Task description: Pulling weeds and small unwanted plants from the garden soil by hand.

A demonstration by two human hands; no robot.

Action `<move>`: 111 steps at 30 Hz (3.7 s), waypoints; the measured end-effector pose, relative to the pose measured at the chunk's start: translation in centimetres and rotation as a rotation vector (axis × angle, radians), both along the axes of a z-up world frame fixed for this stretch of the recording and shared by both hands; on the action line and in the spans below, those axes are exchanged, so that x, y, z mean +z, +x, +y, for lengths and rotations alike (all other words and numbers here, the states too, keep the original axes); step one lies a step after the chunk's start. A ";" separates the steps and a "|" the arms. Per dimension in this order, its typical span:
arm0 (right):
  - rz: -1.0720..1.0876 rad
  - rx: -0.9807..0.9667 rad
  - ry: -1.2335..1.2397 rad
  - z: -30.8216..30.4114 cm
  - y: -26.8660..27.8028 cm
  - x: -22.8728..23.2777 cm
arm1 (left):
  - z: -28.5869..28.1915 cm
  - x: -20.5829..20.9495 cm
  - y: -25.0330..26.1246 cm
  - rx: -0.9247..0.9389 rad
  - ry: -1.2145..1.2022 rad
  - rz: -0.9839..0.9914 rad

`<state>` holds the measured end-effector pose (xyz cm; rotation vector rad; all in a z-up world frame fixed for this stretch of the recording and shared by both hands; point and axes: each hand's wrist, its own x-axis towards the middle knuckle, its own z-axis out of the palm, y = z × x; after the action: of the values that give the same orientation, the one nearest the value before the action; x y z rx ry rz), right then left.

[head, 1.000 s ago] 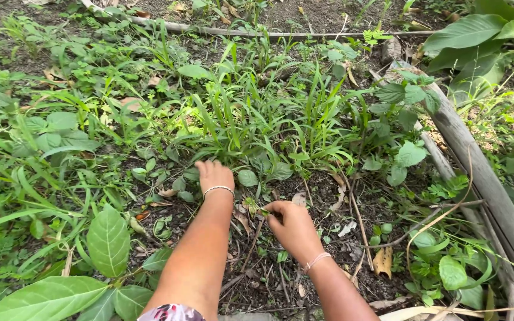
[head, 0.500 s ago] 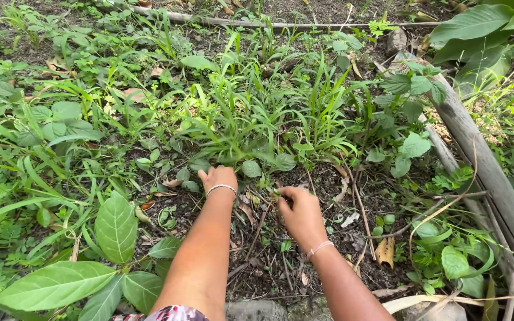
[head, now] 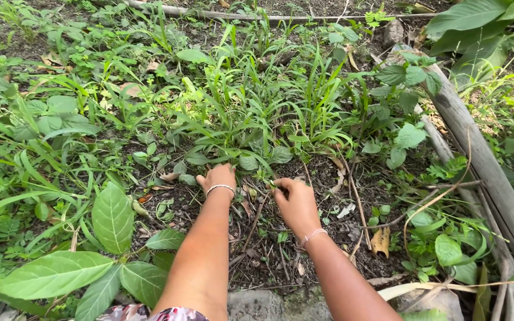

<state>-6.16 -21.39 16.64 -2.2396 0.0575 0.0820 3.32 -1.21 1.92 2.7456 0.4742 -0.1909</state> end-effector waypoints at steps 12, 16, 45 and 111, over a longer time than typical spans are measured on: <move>-0.120 0.041 -0.009 -0.6 0.4 -3.0 | -0.5 -3.5 -2.5 0.146 -0.547 -0.185; -0.149 0.033 0.020 -0.2 0.1 -1.7 | -0.9 -1.1 -4.7 0.131 -0.554 -0.337; 0.264 -0.135 0.728 -2.9 2.8 -8.4 | -6.3 10.4 -13.4 -0.226 -0.639 -0.356; 0.268 0.027 0.624 -1.4 -0.2 -6.8 | -10.5 -0.5 -9.1 -0.049 -0.553 -0.395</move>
<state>-6.34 -22.84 9.84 -1.5952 0.1278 0.3638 -5.75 -11.66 1.44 2.1755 0.2036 0.1839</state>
